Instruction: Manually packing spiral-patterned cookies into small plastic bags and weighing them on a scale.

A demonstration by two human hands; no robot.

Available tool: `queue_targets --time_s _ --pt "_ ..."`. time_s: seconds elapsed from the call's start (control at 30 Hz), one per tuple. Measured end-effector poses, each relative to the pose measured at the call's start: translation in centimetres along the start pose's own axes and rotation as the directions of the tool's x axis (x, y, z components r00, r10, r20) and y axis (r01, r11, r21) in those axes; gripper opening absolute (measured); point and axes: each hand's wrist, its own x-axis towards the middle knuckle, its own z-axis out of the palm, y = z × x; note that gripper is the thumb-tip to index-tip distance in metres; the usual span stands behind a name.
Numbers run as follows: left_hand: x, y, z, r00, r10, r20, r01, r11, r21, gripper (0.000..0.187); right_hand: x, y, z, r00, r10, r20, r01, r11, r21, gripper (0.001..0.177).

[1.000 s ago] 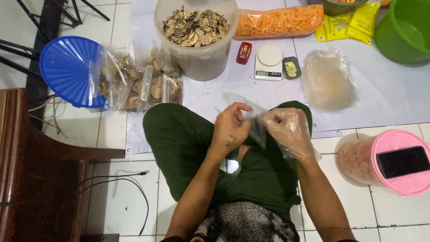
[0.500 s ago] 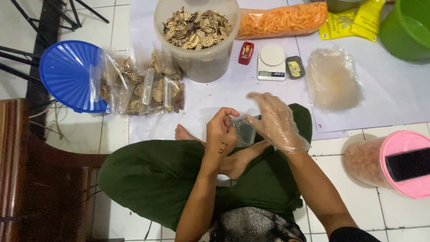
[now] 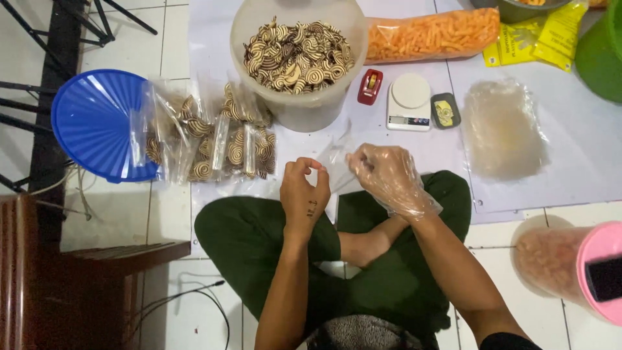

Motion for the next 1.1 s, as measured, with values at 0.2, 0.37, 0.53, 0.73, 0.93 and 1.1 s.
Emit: queue_targets --time_s 0.2,0.37,0.53,0.73,0.93,1.1 --pt "2.3 -1.9 -0.8 0.953 -0.168 0.251 0.195 0.977 -0.084 0.021 3.7 0.1 2.1 0.949 0.027 0.313 -0.015 0.999 -0.041 0.013" --pt "3.7 -5.7 -0.1 0.925 -0.216 0.311 0.306 0.910 -0.278 0.018 9.0 -0.5 0.7 0.835 -0.056 0.548 -0.151 0.933 0.326 0.044" --pt "4.2 -6.2 0.4 0.956 -0.185 0.227 0.269 0.864 -0.427 0.015 18.8 3.8 5.3 0.938 -0.327 0.119 0.312 0.941 0.128 0.026" --pt "4.4 -5.2 0.1 0.997 -0.039 0.065 0.063 0.898 -0.436 0.007 25.0 2.0 8.3 0.845 0.094 0.526 0.166 0.889 -0.426 0.036" --pt "4.9 -6.5 0.5 0.998 -0.061 -0.002 0.056 0.924 -0.379 0.013 24.7 2.8 7.6 0.894 0.022 0.448 0.191 0.884 -0.426 0.054" --pt "5.6 -6.0 0.8 0.998 -0.049 -0.032 0.036 0.944 -0.328 0.029 22.3 2.8 4.4 0.942 -0.043 0.334 0.197 0.875 -0.443 0.037"
